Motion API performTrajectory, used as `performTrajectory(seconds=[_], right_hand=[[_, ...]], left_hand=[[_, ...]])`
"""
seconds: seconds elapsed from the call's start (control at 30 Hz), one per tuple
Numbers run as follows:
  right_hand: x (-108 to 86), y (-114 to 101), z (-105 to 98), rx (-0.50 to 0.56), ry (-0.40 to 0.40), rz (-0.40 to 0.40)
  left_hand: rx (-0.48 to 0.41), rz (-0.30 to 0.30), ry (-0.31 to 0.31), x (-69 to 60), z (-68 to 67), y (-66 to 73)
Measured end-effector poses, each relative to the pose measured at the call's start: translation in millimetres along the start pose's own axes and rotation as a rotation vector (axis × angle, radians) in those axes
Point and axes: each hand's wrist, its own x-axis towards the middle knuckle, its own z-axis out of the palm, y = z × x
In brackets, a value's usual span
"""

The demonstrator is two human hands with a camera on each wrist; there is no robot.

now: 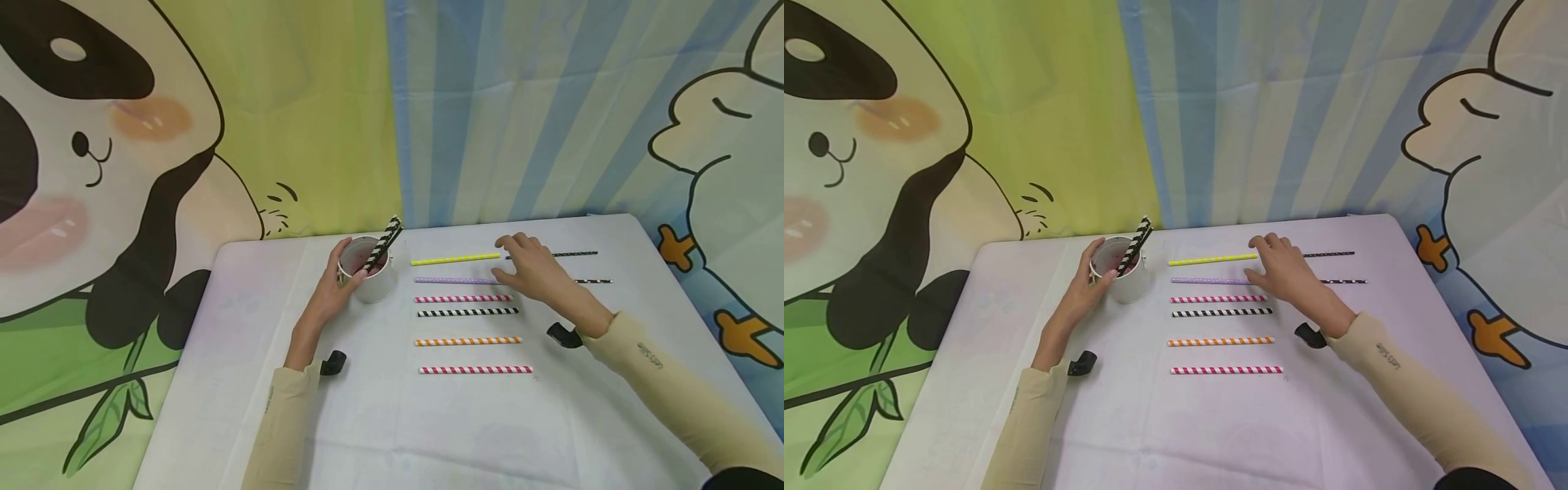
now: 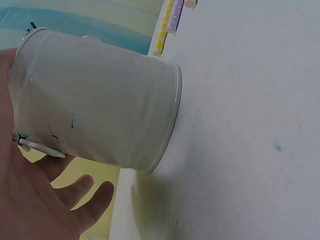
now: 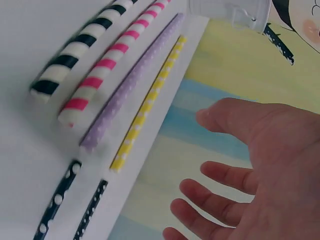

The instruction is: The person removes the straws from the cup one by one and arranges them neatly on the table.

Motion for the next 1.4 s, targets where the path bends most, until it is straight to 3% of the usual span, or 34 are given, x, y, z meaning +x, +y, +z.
performTrajectory(seconds=[0.17, 0.3, 0.57, 0.9, 1.0, 1.23, 1.4], right_hand=[[6.9, -8, 7, 0.129, 0.041, -0.037], [12.1, -18, 14, 0.297, 0.060, -0.038], [18.6, -45, 35, 0.666, 0.094, 0.024], [32.4, -80, 44, 1.102, 0.089, 0.102], [36.9, -89, 48, 1.187, 0.084, 0.125], [45.2, -108, 59, 1.289, 0.100, 0.142], [51.1, -119, 61, 1.301, 0.102, 0.136]], left_hand=[[-0.003, -0.011, -0.002, -0.5, 0.1, 0.1], [0.006, -0.003, 0.004, 0.0, -0.1, -1.1], [-0.003, 0.007, -0.001, 1.6, -0.7, -3.0], [-0.018, 0.010, -0.010, 3.4, -0.5, -4.3], [-0.013, 0.002, -0.019, 3.0, -1.0, 0.0], [-0.007, -0.013, -0.033, -12.6, -7.0, 44.1], [-0.010, -0.020, -0.031, -12.4, -6.9, 42.5]])
